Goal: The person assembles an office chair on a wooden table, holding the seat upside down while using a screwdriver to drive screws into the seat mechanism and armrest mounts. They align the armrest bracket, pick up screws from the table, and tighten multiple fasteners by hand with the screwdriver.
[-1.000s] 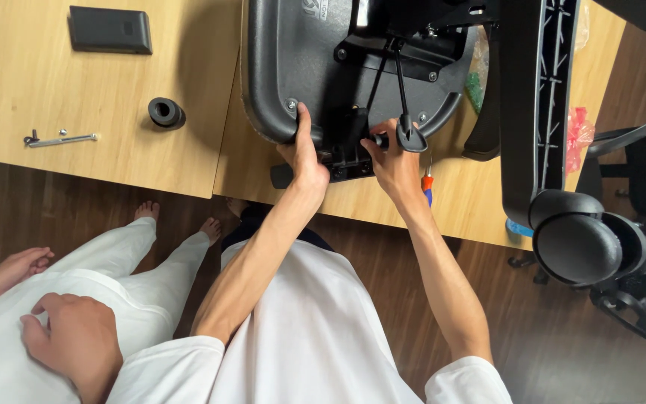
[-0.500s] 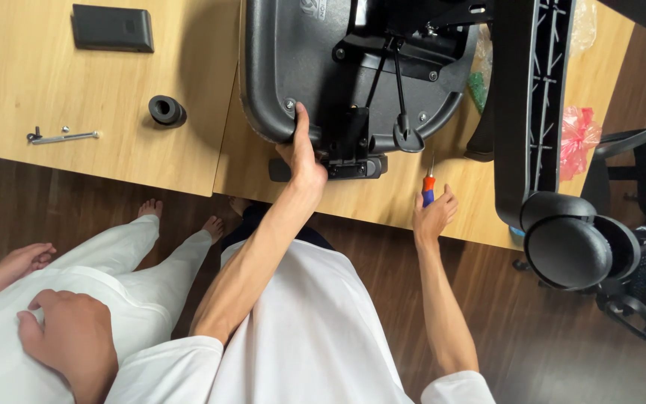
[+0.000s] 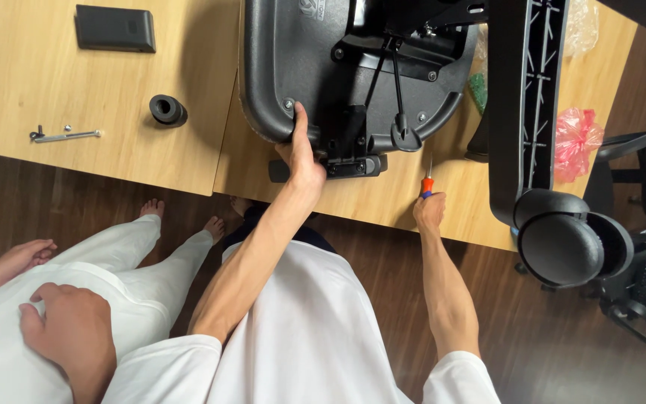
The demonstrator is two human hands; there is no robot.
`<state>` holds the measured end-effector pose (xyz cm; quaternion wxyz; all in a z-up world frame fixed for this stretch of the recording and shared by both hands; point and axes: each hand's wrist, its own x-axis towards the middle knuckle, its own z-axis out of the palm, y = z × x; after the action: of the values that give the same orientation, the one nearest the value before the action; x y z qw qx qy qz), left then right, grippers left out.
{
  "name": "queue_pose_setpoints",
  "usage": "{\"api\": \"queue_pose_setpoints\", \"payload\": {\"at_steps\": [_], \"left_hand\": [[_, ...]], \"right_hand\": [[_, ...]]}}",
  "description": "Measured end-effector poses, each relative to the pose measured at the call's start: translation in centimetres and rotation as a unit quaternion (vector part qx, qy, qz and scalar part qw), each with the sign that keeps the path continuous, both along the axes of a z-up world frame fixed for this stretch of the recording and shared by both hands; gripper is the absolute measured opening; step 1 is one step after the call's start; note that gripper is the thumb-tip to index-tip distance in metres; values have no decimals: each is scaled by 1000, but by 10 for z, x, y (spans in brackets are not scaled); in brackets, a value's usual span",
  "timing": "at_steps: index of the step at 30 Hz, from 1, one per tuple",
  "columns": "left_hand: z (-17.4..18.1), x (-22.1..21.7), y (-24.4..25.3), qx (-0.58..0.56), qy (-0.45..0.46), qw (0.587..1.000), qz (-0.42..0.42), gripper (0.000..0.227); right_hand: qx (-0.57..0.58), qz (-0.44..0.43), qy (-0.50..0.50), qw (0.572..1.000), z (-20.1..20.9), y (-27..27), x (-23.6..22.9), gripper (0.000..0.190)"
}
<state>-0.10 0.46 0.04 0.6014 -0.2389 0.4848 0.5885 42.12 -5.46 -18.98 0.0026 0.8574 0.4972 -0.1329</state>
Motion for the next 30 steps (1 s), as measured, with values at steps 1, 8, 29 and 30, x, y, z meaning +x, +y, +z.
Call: {"api": "queue_pose_setpoints", "payload": {"at_steps": [1,8,29,30], "left_hand": [[2,0,-1,0,1,1000,-1,107],[1,0,0,-4,3,1000,0,107],[-7,3,2,-17,7,1000,-3,108],[-8,2,2,-16,6,1000,-2,108]], "right_hand": [[0,-1,1,1000,0,-6,-2,46],[157,126,128,971,132,-62,-90,33],[184,424,29,886,365,-41,-251,45],[178,427,31,886,366,-40,-253,45]]}}
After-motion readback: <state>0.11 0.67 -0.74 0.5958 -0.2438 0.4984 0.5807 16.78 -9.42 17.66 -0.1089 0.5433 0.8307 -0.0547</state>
